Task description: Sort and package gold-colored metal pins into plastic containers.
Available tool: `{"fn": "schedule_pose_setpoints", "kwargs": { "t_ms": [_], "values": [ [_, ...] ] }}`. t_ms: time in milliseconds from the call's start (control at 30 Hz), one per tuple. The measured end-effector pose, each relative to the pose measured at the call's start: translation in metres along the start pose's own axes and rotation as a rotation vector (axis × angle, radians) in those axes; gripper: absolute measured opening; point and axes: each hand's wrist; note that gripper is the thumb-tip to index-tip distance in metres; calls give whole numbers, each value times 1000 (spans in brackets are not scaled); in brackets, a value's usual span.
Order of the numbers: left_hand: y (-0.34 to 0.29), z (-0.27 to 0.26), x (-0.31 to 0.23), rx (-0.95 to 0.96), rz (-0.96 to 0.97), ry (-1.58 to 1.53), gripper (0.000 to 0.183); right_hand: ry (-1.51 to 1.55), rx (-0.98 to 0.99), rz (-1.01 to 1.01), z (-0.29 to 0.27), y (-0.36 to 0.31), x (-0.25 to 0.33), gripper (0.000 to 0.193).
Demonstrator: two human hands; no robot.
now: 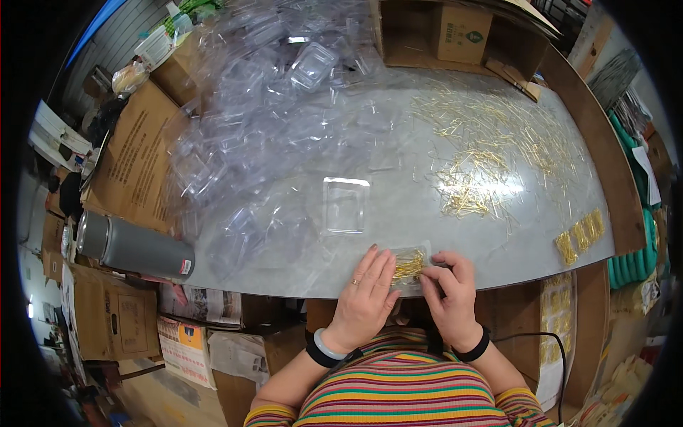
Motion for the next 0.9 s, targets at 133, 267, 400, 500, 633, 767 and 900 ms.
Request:
{"fn": "schedule_pose_setpoints", "kwargs": {
  "t_ms": [133,267,400,500,633,767,900],
  "values": [
    [1,0,-4,-7,-20,20,53,60,102,27,-8,6,-1,26],
    [0,4,-4,-48,-53,0,41,196,-3,114,-5,14,-2,40],
    [8,-1,-8,-44,-113,-16,33,-12,96,12,-2,17,4,46],
    [15,-6,-2,-56,-148,-159,32,34,97,-68,-5,29,-7,42],
    [15,-3,3,-188,-165,-107,36,-61,171,-5,-14,34,-4,26],
    [0,-3,2,-209,-157,-5,47,-100,144,164,-17,24,9,16],
    [-4,0,-8,-122,-109,-22,61,-54,68,180,-8,10,17,14]
  ]
}}
Point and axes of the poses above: each hand's wrist, its own y-axis towards the middle knuckle, its own z-axis out of the palm, x = y × z, and after that the axes turned 3 degrees about -y, right-handed
